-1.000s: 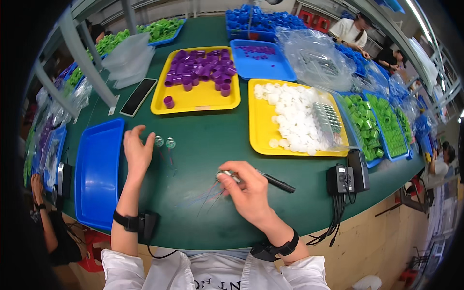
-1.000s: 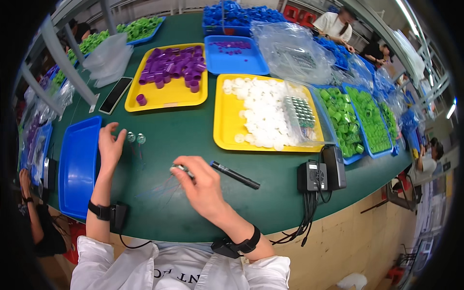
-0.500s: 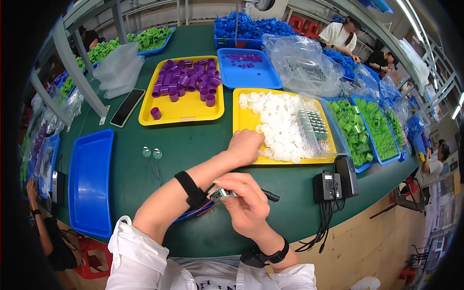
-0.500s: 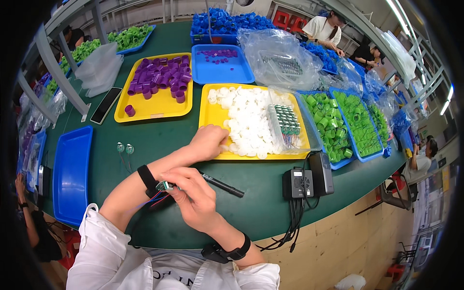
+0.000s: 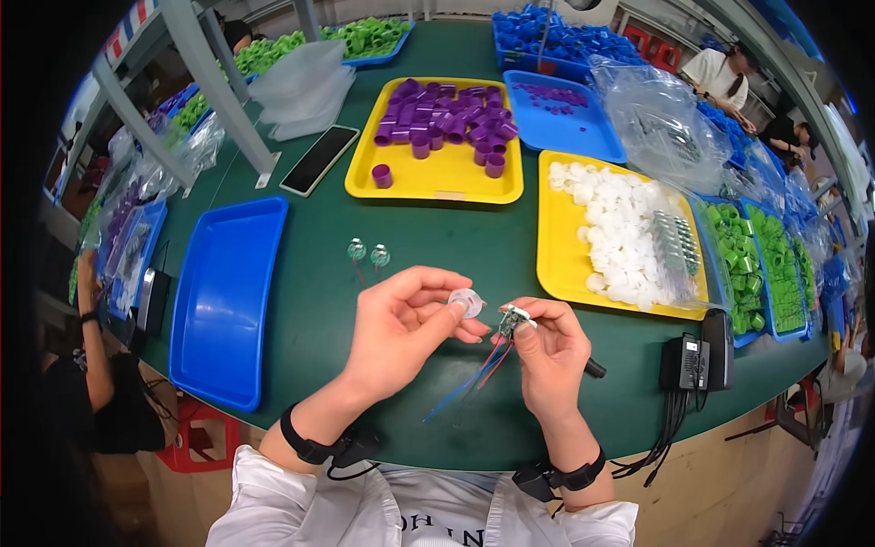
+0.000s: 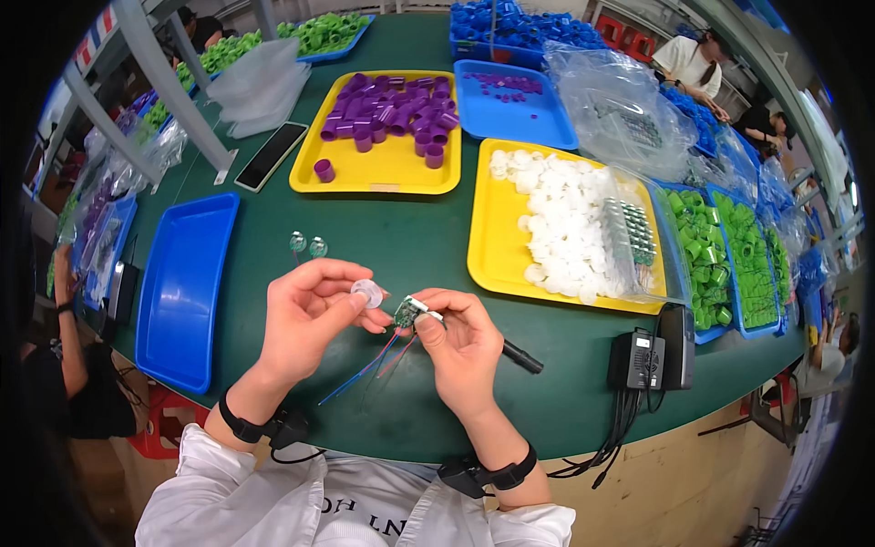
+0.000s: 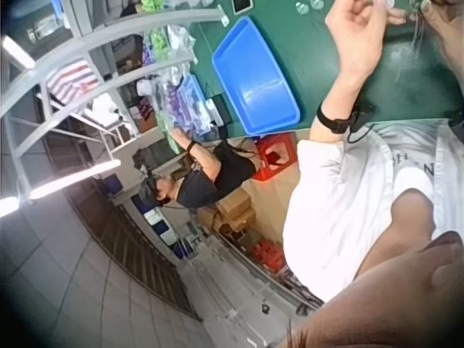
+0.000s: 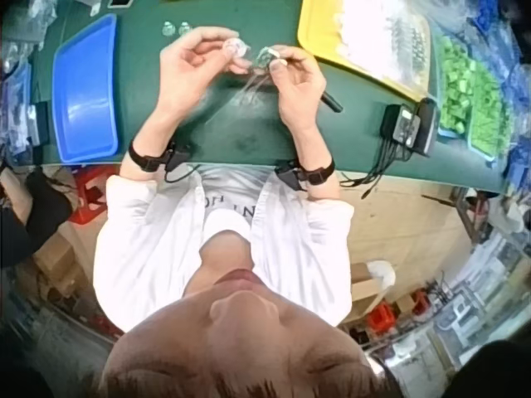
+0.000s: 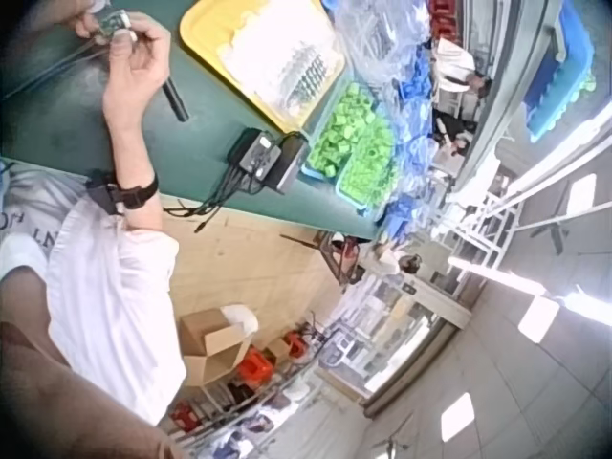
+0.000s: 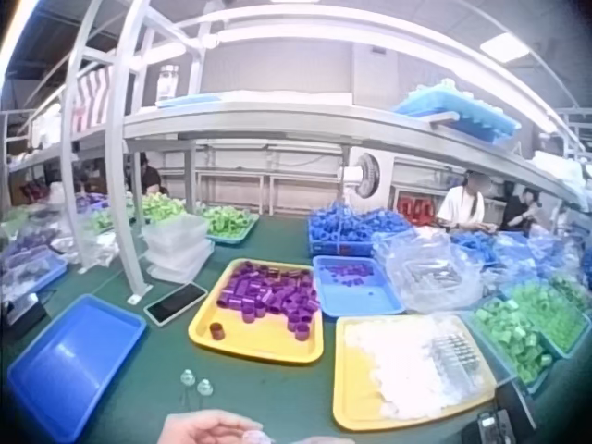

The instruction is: Assembling electronic components on a small circuit board.

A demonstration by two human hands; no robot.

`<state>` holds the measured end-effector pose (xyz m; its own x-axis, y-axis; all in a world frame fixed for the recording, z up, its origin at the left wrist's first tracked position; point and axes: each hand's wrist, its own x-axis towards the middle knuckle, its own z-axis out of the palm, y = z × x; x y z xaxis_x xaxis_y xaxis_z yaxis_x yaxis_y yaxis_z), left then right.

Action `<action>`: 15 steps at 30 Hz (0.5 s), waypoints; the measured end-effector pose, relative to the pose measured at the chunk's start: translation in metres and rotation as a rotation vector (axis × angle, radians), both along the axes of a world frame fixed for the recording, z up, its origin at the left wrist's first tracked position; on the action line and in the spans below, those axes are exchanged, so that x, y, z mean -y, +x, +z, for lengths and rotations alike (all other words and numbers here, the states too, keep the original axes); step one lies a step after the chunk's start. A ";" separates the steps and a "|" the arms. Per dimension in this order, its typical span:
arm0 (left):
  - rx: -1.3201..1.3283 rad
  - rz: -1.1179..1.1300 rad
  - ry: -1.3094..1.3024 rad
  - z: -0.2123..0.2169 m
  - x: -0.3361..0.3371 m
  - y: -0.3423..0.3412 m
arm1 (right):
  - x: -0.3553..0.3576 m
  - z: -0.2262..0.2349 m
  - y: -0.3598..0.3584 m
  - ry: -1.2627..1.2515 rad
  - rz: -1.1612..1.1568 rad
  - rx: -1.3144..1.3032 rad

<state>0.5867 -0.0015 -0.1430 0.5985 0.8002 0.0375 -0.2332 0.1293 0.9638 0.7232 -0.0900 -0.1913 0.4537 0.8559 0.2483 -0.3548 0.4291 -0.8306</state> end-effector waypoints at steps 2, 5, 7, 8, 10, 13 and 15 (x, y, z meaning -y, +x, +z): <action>-0.027 0.027 -0.005 -0.006 0.004 -0.011 | -0.004 -0.006 -0.005 -0.025 0.040 0.016; -0.072 0.067 -0.004 -0.015 0.006 -0.020 | -0.007 -0.006 -0.015 -0.023 0.061 0.115; 0.000 0.031 0.003 -0.020 0.007 -0.023 | -0.005 -0.011 -0.014 -0.051 0.107 0.064; 0.004 0.036 0.000 -0.021 0.005 -0.025 | -0.004 -0.013 -0.014 -0.076 0.147 0.008; 0.147 -0.154 -0.303 -0.024 -0.001 -0.031 | -0.006 -0.015 -0.014 -0.069 0.165 -0.006; 0.248 -0.111 -0.326 -0.034 0.002 -0.027 | -0.008 -0.017 -0.019 -0.049 0.198 -0.031; 0.192 -0.107 -0.228 -0.036 0.007 -0.025 | -0.007 -0.019 -0.020 -0.042 0.210 -0.039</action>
<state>0.5616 -0.0085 -0.1789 0.6792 0.7338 -0.0157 -0.3811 0.3709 0.8469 0.7035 -0.0827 -0.2102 0.2730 0.9418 0.1964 -0.4654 0.3079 -0.8298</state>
